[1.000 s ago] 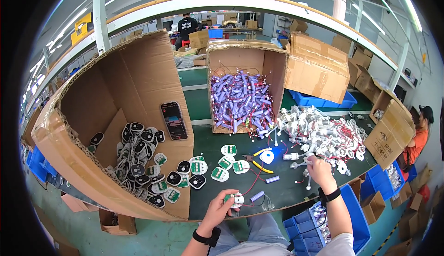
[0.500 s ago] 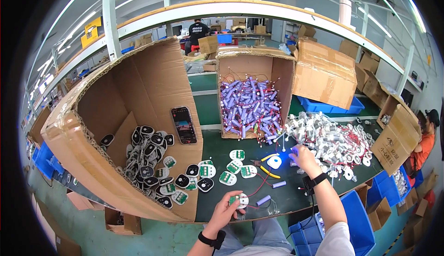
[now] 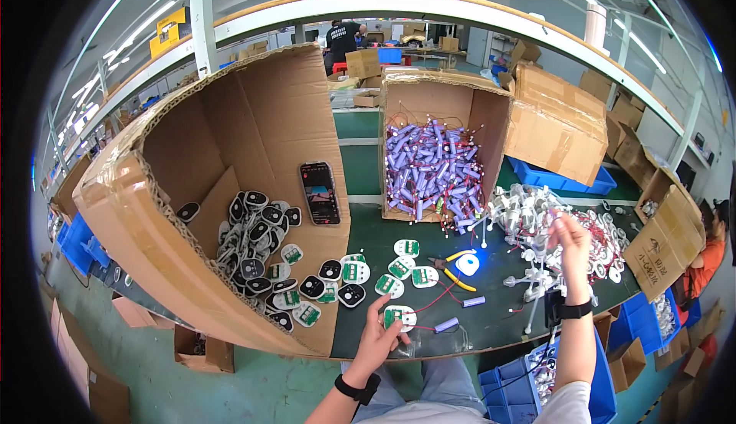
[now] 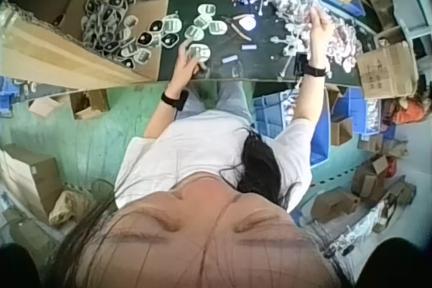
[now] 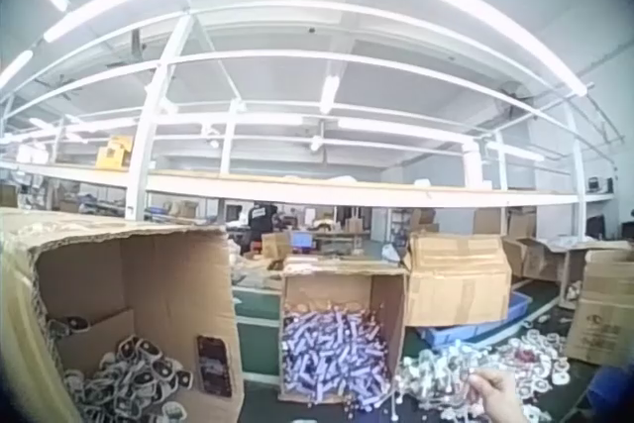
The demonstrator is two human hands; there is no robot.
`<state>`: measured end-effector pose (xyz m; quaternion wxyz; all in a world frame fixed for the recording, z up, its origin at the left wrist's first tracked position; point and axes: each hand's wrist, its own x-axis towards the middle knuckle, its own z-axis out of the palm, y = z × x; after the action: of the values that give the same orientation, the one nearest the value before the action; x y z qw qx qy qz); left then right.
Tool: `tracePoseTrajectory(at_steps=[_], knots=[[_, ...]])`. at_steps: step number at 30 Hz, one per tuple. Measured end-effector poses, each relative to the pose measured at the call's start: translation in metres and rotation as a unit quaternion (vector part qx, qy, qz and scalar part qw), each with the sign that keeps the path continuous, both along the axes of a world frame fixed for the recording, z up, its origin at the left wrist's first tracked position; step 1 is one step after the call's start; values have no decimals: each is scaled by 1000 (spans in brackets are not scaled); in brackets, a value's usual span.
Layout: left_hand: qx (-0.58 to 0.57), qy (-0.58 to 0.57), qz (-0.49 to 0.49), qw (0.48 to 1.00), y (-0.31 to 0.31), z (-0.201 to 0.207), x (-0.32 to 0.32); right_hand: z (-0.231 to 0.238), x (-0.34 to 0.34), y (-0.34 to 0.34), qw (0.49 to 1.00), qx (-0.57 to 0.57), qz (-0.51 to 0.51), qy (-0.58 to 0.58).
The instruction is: The recorder is assembling small electronic components, specifically wiring and connecting LED modules to circuit boards in a factory setting.
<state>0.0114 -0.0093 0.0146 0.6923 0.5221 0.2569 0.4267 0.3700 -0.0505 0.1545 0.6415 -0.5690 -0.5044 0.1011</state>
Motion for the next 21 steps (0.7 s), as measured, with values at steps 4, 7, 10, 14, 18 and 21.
tracePoseTrajectory(at_steps=[4,7,10,14,18,21], knots=[[1,-15,16,1000,0,1,1,30,-8,-19,995,100,25,19],[1,-7,18,1000,-1,4,3,35,-20,-30,989,137,55,17],[3,2,20,1000,-1,4,2,18,-39,-27,994,53,79,57],[-3,-5,15,1000,-1,2,1,-9,-66,-16,995,-15,94,33],[9,7,20,1000,0,-3,-1,-30,-105,-5,990,-78,104,-61],[13,-1,25,1000,0,-4,-2,-51,-142,5,963,-60,134,-225]])
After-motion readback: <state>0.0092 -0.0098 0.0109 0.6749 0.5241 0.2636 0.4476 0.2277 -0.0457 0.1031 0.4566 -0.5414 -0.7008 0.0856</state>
